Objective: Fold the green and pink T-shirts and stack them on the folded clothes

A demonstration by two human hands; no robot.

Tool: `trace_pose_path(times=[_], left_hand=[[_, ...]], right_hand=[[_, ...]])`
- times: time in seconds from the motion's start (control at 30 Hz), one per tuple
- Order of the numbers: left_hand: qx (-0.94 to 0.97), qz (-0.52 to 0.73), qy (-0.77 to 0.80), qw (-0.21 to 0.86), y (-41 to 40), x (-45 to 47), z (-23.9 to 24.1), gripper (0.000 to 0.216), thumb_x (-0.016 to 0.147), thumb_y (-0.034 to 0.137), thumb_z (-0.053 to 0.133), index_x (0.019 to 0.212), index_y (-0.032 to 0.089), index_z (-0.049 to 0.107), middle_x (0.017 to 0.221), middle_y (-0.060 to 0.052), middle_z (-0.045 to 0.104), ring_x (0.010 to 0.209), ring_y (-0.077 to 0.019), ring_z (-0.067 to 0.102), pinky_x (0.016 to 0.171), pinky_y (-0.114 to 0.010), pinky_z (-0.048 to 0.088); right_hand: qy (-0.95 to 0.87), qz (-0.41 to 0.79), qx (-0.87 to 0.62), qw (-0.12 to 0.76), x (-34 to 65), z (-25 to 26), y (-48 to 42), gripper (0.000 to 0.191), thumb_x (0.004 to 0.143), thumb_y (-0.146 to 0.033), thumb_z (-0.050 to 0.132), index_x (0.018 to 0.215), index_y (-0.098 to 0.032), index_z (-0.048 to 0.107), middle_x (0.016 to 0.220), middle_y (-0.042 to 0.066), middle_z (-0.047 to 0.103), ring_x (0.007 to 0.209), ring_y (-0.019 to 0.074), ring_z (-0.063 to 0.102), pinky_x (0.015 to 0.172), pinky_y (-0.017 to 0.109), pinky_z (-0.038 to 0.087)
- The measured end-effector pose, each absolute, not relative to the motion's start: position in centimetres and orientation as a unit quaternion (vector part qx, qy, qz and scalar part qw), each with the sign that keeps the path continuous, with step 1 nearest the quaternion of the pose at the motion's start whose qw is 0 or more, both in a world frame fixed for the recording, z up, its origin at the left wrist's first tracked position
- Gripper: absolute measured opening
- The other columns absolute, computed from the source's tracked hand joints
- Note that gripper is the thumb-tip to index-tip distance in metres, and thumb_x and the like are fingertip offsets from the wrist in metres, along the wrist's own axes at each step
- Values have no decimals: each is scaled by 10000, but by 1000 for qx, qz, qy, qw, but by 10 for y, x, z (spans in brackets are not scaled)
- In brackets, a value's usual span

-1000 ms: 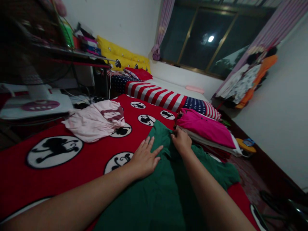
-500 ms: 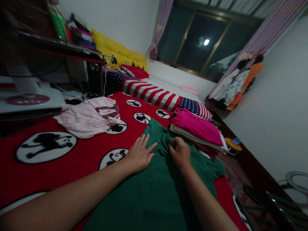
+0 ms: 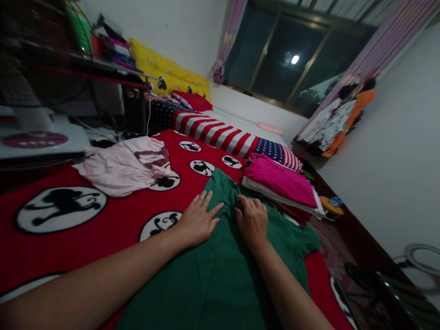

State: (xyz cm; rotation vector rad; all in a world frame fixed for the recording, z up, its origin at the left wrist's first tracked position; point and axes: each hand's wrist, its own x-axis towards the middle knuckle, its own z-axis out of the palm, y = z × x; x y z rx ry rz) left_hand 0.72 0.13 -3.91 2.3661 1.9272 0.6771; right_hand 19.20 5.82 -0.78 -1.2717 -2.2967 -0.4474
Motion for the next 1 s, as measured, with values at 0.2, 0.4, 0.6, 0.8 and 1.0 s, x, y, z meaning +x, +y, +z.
trace_pose_path(times=[0.2, 0.4, 0.6, 0.8, 1.0], left_hand=[[759, 214, 614, 12, 2, 7, -40, 521, 919, 489, 408, 1408, 311, 427, 1547, -90, 259, 1421, -362, 166, 1132, -493, 170], [759, 214, 615, 11, 2, 6, -42, 521, 919, 491, 400, 1408, 313, 428, 1548, -71, 263, 1423, -353, 165, 1133, -493, 164], [759, 217, 613, 9, 2, 7, -42, 518, 920, 489, 399, 1408, 316, 427, 1546, -72, 266, 1424, -350, 163, 1134, -490, 161], [758, 209, 618, 16, 0, 7, -37, 524, 922, 495, 392, 1413, 311, 420, 1544, -83, 270, 1425, -345, 168, 1136, -491, 152], [761, 201, 615, 35, -1, 5, -34, 565, 908, 548, 388, 1423, 317, 401, 1556, -73, 240, 1431, -350, 137, 1137, -489, 151]], right_hand=[[-786, -24, -553, 276, 206, 4, 82, 252, 833, -275, 508, 919, -221, 738, 924, 48, 725, 878, 212, 609, 784, 297, 422], [-683, 40, -672, 283, 232, -1, 105, 317, 805, -305, 508, 1004, -211, 736, 861, 56, 721, 789, 216, 645, 675, 285, 444], [-722, -94, -651, 214, 221, 1, 100, 248, 786, -242, 543, 931, -238, 744, 1002, 74, 649, 893, 217, 617, 675, 286, 423], [-806, -51, -520, 277, 186, 15, 58, 216, 846, -367, 539, 885, -213, 685, 960, 50, 646, 762, 161, 614, 658, 267, 423], [-869, 15, -456, 190, 203, 0, 33, 177, 850, -342, 542, 876, -231, 679, 950, 41, 644, 875, 188, 615, 747, 284, 454]])
